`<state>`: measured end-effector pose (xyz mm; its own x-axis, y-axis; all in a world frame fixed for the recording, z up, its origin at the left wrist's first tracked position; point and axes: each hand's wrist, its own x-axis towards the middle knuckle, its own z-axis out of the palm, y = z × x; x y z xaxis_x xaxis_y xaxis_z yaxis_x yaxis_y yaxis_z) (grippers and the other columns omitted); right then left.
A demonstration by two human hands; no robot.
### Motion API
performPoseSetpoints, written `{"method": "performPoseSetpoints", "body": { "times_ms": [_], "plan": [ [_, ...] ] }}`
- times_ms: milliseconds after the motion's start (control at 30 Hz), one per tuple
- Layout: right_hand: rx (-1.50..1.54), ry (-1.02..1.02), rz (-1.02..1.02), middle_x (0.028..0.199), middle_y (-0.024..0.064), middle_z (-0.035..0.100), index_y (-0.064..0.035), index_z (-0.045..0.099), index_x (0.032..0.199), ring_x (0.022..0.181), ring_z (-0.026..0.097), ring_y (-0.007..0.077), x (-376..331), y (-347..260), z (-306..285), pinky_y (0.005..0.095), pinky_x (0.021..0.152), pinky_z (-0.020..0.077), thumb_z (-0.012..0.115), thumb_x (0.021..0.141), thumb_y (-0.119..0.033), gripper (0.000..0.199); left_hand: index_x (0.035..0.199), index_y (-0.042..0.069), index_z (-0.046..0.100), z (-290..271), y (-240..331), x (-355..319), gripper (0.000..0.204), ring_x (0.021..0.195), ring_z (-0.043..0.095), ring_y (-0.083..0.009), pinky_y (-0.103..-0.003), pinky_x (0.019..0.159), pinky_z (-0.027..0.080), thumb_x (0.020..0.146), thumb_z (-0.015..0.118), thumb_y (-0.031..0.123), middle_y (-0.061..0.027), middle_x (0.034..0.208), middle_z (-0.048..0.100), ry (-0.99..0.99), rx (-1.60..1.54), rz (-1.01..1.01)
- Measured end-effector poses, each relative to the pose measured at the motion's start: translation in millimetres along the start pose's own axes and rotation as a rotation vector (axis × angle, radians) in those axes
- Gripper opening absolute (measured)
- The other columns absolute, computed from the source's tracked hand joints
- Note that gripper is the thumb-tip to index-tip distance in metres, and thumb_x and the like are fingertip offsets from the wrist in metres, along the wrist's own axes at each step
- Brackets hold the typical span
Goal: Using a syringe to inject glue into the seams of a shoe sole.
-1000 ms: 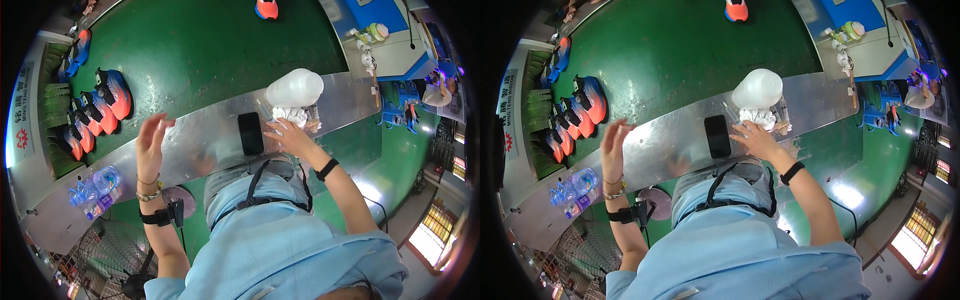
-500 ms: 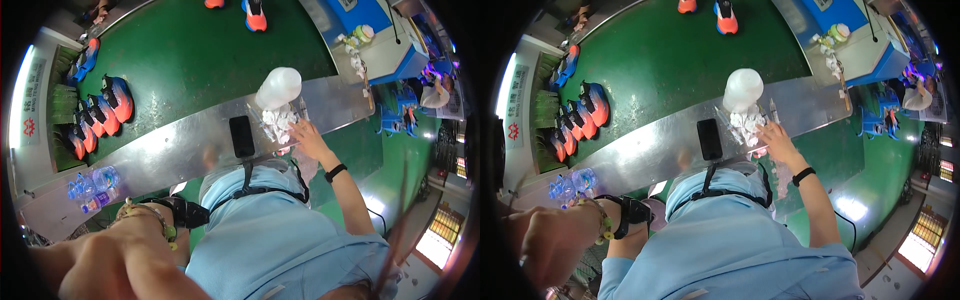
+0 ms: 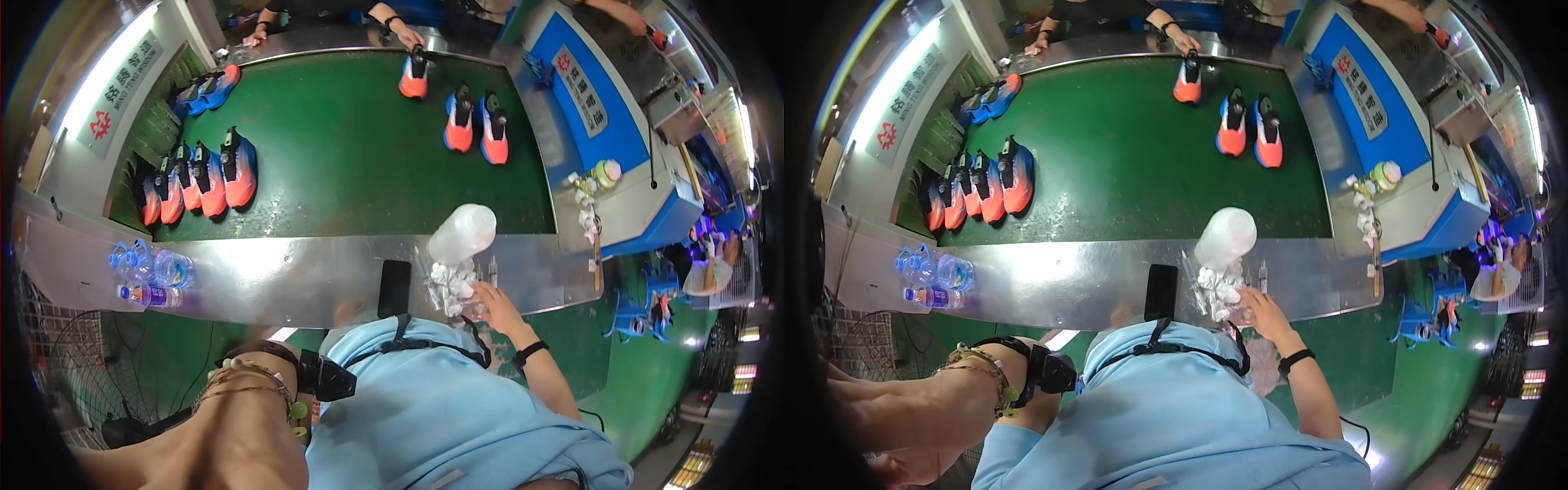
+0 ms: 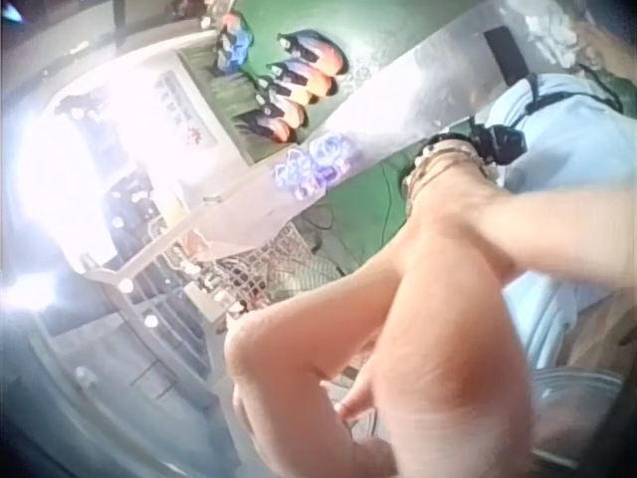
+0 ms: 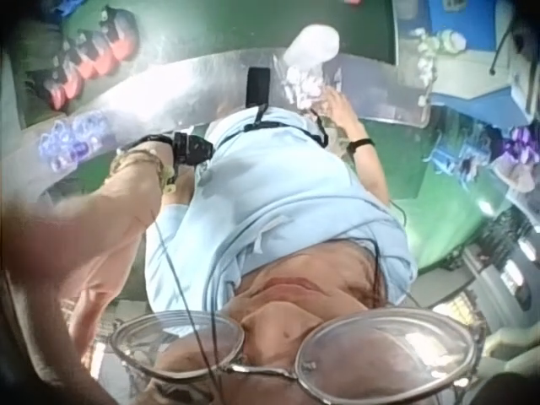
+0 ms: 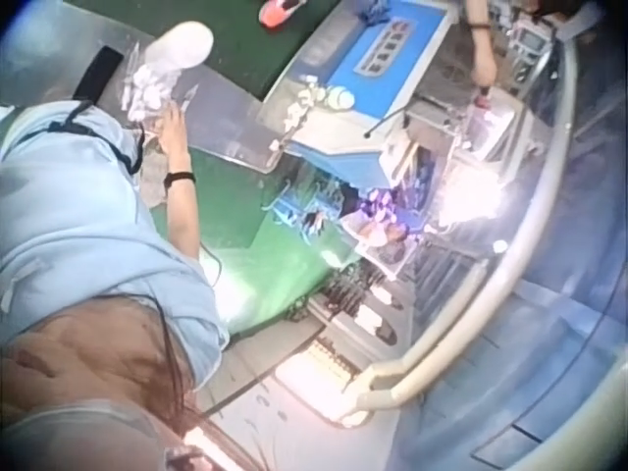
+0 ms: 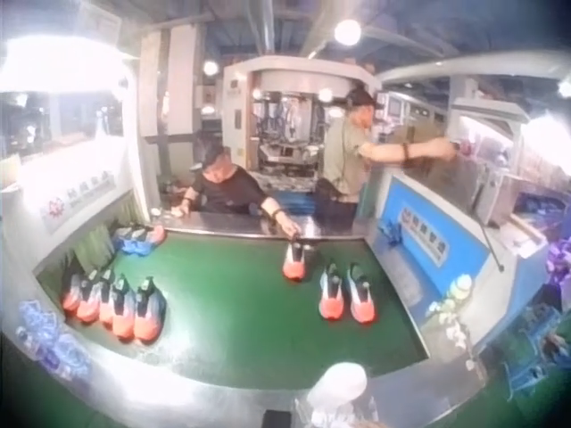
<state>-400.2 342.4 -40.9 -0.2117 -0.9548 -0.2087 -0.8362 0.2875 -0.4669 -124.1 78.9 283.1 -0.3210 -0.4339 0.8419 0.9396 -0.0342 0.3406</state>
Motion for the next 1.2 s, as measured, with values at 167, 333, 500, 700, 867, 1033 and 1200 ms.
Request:
{"method": "performPoseSetpoints", "body": {
  "times_ms": [167, 333, 500, 700, 867, 1033, 1200],
  "plan": [
    [0.060, -0.019, -0.012, 0.130, 0.0107, 0.036, -0.0096, 0.034, 0.129, 0.115, 0.040, 0.0332, -3, 4, -5, 0.0392, 0.094, 0.0373, 0.068, 0.062, -0.005, 0.075, 0.106, 0.005, 0.048, 10, 5, 3, 0.033, 0.082, 0.058, -0.0143, -0.049, 0.094, 0.030, 0.082, 0.056, 0.026, -0.0006, 0.089, 0.057, 0.012, 0.021, 0.093],
    [0.129, -0.022, -0.006, 0.131, 0.0116, 0.034, -0.0116, 0.031, 0.131, 0.116, 0.039, 0.0339, -3, 9, -7, 0.0395, 0.094, 0.0379, 0.065, 0.066, -0.003, 0.073, 0.106, 0.005, 0.048, 12, 0, 10, 0.035, 0.083, 0.058, -0.0138, -0.051, 0.095, 0.028, 0.081, 0.057, 0.028, 0.0005, 0.091, 0.057, 0.011, -0.013, 0.122],
    [0.094, 0.024, -0.013, 0.131, 0.0108, 0.034, -0.0135, 0.032, 0.131, 0.115, 0.040, 0.0341, -6, 12, 0, 0.0397, 0.095, 0.0373, 0.063, 0.069, -0.002, 0.071, 0.107, 0.006, 0.047, 12, -1, 10, 0.036, 0.084, 0.058, -0.0133, -0.053, 0.097, 0.026, 0.081, 0.057, 0.030, 0.0016, 0.092, 0.057, 0.025, -0.062, 0.131],
    [0.085, 0.054, -0.002, 0.132, 0.0124, 0.035, -0.0072, 0.036, 0.128, 0.116, 0.039, 0.0339, -9, 11, 4, 0.0394, 0.096, 0.0349, 0.061, 0.067, -0.001, 0.066, 0.108, 0.007, 0.047, 16, 0, 17, 0.038, 0.085, 0.058, -0.0126, -0.055, 0.098, 0.024, 0.081, 0.058, 0.031, 0.0029, 0.094, 0.057, 0.044, -0.080, 0.205],
    [0.107, 0.029, -0.033, 0.132, 0.0127, 0.036, -0.0058, 0.034, 0.129, 0.117, 0.038, 0.0335, -4, 4, 2, 0.0390, 0.096, 0.0345, 0.062, 0.066, -0.001, 0.068, 0.109, 0.008, 0.046, 22, 24, 27, 0.040, 0.085, 0.058, -0.0121, -0.057, 0.100, 0.022, 0.080, 0.058, 0.033, 0.0040, 0.096, 0.057, 0.046, -0.067, 0.256],
    [0.101, 0.071, 0.009, 0.131, 0.0114, 0.036, -0.0076, 0.037, 0.127, 0.115, 0.039, 0.0325, -14, 17, 6, 0.0373, 0.097, 0.0345, 0.061, 0.066, 0.000, 0.067, 0.111, 0.007, 0.044, -75, -43, -9, 0.034, 0.099, 0.054, -0.0199, -0.057, 0.103, 0.018, 0.085, 0.055, 0.025, 0.0003, 0.109, 0.054, 0.231, 0.003, -0.152],
    [0.091, 0.036, -0.062, 0.130, 0.0123, 0.036, -0.0058, 0.039, 0.125, 0.116, 0.038, 0.0327, -6, 9, 10, 0.0385, 0.095, 0.0351, 0.062, 0.065, -0.001, 0.064, 0.112, 0.001, 0.048, -279, -54, -221, 0.035, 0.097, 0.053, -0.0325, -0.037, 0.083, 0.042, 0.081, 0.057, 0.012, -0.0156, 0.107, 0.056, -0.130, 1.673, -0.780]
  ]
}}
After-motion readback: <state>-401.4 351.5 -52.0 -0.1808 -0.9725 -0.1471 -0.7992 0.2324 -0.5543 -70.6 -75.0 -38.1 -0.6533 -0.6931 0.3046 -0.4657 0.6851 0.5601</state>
